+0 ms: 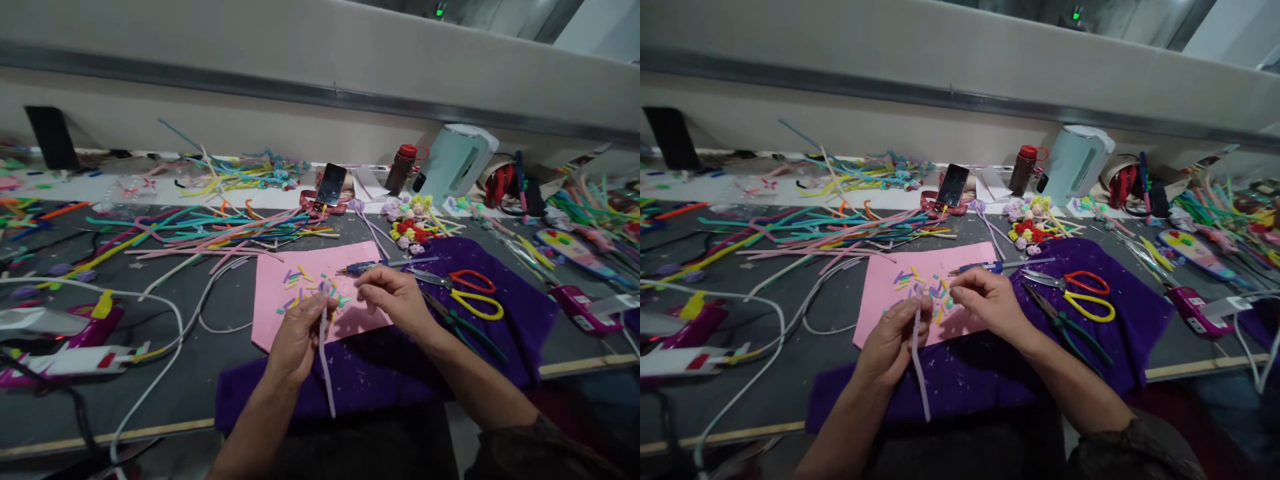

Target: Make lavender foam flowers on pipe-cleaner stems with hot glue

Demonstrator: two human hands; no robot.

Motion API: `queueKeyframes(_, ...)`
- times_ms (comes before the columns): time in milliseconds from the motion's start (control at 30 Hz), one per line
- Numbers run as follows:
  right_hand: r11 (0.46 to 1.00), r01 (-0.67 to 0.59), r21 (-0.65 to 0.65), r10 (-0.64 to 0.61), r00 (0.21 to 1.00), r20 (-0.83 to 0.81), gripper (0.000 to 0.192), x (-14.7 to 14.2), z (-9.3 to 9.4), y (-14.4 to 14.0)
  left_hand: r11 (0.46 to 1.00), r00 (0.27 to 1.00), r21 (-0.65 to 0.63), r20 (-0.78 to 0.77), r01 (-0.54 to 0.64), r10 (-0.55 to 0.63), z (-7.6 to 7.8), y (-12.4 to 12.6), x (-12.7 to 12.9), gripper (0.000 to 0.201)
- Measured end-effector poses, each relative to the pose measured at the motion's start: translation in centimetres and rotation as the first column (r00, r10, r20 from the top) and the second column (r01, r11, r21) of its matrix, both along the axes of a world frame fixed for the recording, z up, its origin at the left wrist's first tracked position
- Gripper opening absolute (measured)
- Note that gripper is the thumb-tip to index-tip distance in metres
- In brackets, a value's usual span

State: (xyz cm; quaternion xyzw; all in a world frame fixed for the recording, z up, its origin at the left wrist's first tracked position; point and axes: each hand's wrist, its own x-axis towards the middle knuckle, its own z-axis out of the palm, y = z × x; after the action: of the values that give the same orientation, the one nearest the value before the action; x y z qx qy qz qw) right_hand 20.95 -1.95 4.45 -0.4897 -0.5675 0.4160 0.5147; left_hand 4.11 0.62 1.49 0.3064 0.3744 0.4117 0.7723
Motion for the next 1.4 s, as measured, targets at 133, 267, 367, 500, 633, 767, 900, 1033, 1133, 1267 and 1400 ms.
queueKeyframes(133, 0.918, -0.303, -0.256, 0.276, 0.952, -0.135, 0.023, -2.3, -0.4, -0.8, 0.981, 0.983, 0.062, 0.018, -0.182, 0.182, -0.2, 0.0, 0.1, 0.021)
queueKeyframes(267, 0.876, -0.401, -0.269, 0.353, 0.912, -0.211, 0.024, -4.6, -1.5, -1.0, 0.987, 0.993, 0.103, 0.006, -0.121, 0.121, -0.1, -0.2, 0.0, 0.019)
queueKeyframes(367, 0.885, -0.377, -0.274, 0.341, 0.924, -0.171, 0.029, -5.1, -2.2, -1.0, 0.993, 0.999, 0.111, -0.021, -0.045, 0.047, 0.0, -0.4, -0.1, 0.021)
queueKeyframes(500, 0.896, -0.361, -0.260, 0.344, 0.932, -0.112, 0.028, -4.9, -2.4, -1.0, 0.995, 0.998, 0.095, -0.050, -0.017, 0.022, -0.1, -0.4, -0.1, 0.022)
queueKeyframes(633, 0.944, -0.300, -0.139, 0.319, 0.936, 0.146, 0.024, -3.8, -1.3, -0.8, 0.993, 0.995, 0.095, -0.068, -0.071, 0.078, 0.2, -0.1, -0.5, 0.017)
queueKeyframes(767, 0.998, -0.012, 0.061, -0.008, 0.950, 0.312, 0.015, -0.3, 0.2, -0.7, 0.997, 0.994, 0.051, -0.094, -0.050, 0.055, 0.5, 0.2, -1.9, 0.018)
queueKeyframes(900, 0.950, 0.280, 0.137, -0.309, 0.787, 0.534, 0.024, 4.0, 0.1, -1.2, 0.998, 0.998, 0.064, -0.055, 0.005, -0.001, 0.1, 0.3, -3.4, 0.019)
queueKeyframes(1033, 0.902, 0.374, 0.216, -0.345, 0.324, 0.881, 0.027, 5.5, -1.4, -1.2, 0.998, 0.999, 0.062, -0.037, 0.017, -0.015, -0.5, 0.3, -4.0, 0.021)
queueKeyframes(1133, 0.920, 0.365, 0.142, -0.205, 0.140, 0.969, 0.039, 5.2, -2.4, -0.7, 0.998, 0.999, 0.056, -0.051, 0.023, -0.020, -0.7, 0.2, -4.0, 0.022)
queueKeyframes(1267, 0.914, 0.399, 0.067, -0.111, 0.087, 0.990, 0.034, 5.1, -3.0, 0.0, 0.998, 0.994, 0.049, -0.099, 0.050, -0.045, -0.8, -0.2, -3.8, 0.026)
queueKeyframes(1400, 0.906, 0.413, 0.097, -0.180, 0.166, 0.970, 0.029, 5.5, -3.1, 0.2, 0.994, 0.982, 0.064, -0.173, 0.088, -0.076, -0.9, -0.6, -3.5, 0.029)
